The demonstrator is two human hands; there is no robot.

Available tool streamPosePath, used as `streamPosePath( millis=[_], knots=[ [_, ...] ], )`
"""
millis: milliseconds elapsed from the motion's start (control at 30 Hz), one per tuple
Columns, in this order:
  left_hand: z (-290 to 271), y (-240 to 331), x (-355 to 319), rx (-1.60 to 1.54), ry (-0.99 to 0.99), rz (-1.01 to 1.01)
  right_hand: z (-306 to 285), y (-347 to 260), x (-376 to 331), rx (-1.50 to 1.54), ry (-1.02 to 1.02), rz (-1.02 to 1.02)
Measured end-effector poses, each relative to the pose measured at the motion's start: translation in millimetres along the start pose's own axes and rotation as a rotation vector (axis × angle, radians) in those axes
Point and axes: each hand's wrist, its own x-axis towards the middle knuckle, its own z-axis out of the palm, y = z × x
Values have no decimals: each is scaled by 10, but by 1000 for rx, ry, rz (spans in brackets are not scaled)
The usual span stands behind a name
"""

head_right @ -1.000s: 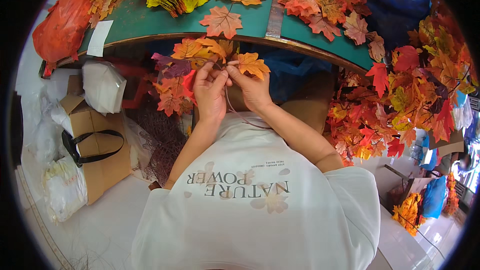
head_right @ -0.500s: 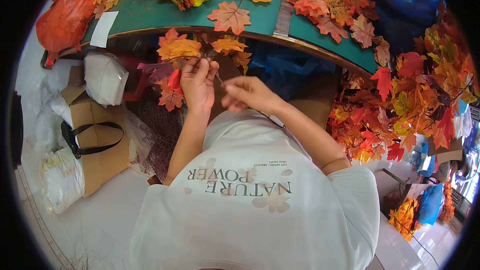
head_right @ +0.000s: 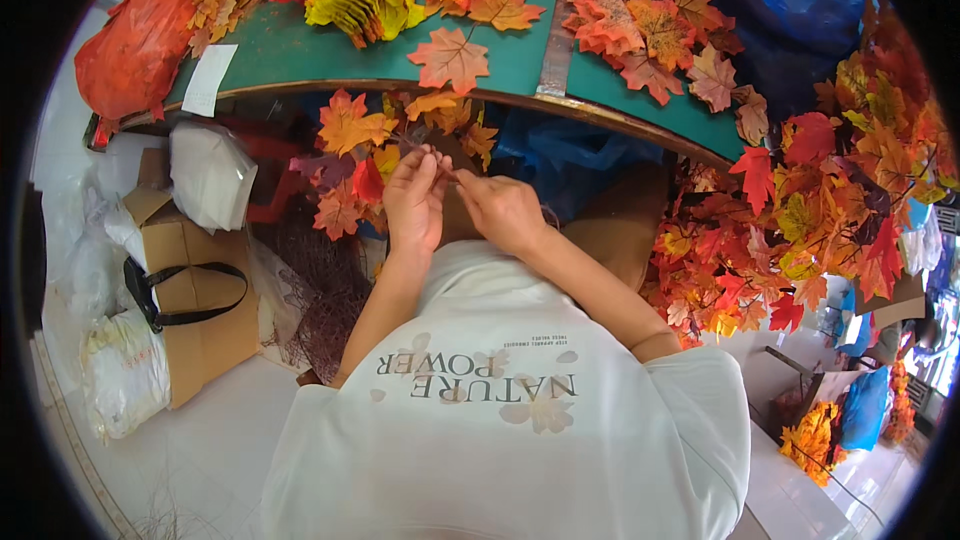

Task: Assembling artificial maple leaves by attaching individual leaves onto plastic stem structures.

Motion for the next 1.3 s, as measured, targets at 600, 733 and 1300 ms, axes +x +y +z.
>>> streamPosePath(
  millis=[600, 733, 1300],
  knots=[
    [-449, 129, 49, -240, 63, -204, -767, 328, 1664, -460, 115, -382],
    [-474, 196, 40, -240, 77, -194, -876, 477, 2283, -401, 217, -390],
    [-559, 244, 32, -260, 66, -175, -439, 559, 3263, -603, 65, -408]
  ],
)
